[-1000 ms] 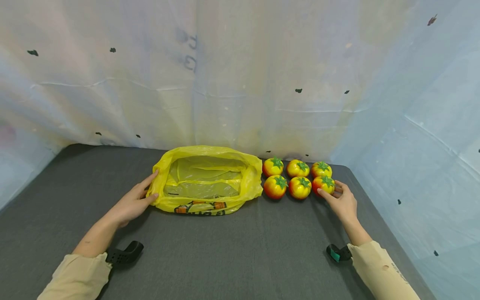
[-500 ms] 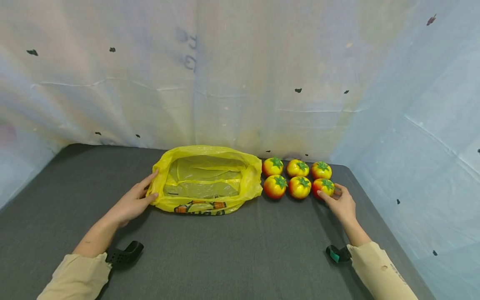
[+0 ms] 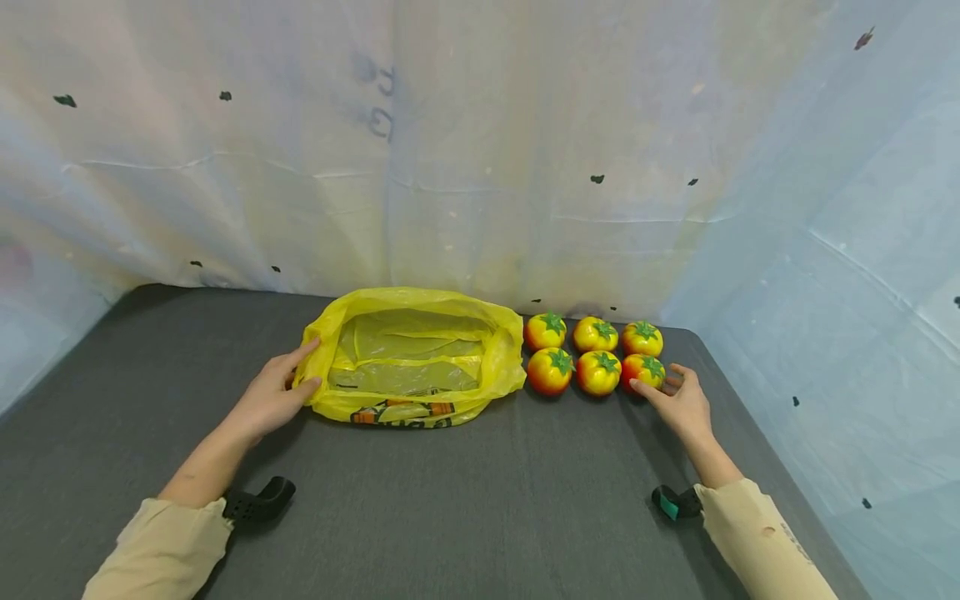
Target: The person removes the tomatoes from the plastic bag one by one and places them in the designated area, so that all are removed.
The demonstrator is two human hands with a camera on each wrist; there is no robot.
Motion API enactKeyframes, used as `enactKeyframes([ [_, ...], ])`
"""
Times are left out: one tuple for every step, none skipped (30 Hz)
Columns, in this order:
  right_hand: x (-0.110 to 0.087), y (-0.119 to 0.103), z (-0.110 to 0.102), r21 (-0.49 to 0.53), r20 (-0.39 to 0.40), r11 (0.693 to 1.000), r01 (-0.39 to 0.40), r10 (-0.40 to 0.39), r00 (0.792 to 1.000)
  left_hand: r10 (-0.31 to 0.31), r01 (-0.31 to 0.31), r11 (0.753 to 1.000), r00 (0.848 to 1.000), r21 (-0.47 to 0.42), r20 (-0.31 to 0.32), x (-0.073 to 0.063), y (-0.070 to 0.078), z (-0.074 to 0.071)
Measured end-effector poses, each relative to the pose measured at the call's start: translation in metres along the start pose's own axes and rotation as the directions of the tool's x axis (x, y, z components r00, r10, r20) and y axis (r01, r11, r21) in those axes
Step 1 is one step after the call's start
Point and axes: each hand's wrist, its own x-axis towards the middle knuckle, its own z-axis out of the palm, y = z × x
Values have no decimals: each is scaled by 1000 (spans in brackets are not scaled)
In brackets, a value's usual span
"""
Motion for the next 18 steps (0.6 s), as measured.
enactKeyframes([
  [1,0,-1,-3,-3,1000,-3,3,1000,-5,5,1000,1000,9,-10,0,1,0],
  [1,-1,-2,-3,-8,1000,-6,6,1000,-8,8,1000,1000,14,-18,0,2,1],
  [1,-1,-2,-2,-14,1000,-6,6,1000,-10,10,1000,1000,20,-25,0,3,1],
  [2,-1,-3,-2,-23,1000,-6,6,1000,-13,14,1000,999,26,-30,0,4,2],
  [2,-2,-3,2,-35,1000,-3,3,999,-15,16,999,999,32,-32,0,4,2],
  [2,-2,-3,8,-52,1000,2,-2,999,-15,16,999,999,36,-32,0,5,2],
  [1,-3,-2,19,-74,1000,14,-12,997,-14,16,999,999,41,-31,0,5,2],
  [0,-4,-2,32,-100,999,29,-25,995,-11,13,999,999,47,-33,0,5,3],
  [-1,-5,-2,44,-128,998,47,-41,991,-9,11,999,999,52,-36,1,5,3],
  [-2,-6,-1,56,-157,996,66,-57,986,-6,8,999,999,54,-38,1,5,3],
  [-3,-7,0,65,-184,994,88,-75,980,-1,4,998,999,56,-42,1,5,3],
  [-4,-9,1,73,-209,991,111,-93,973,2,0,998,999,58,-46,1,4,4],
  [-5,-11,2,82,-230,988,132,-110,967,7,-3,998,999,62,-52,1,4,4],
  [-6,-13,3,86,-246,985,150,-125,961,8,-4,998,998,64,-57,1,4,4],
  [-8,-15,4,88,-256,983,163,-135,957,9,-5,998,998,65,-63,1,4,5],
  [-9,-18,4,91,-262,980,174,-145,954,10,-6,998,998,65,-69,1,4,5],
  [-10,-20,5,96,-268,978,188,-156,951,11,-6,998,997,67,-75,1,3,5],
  [-10,-22,7,104,-273,974,201,-167,947,12,-6,997,996,71,-83,1,3,5],
])
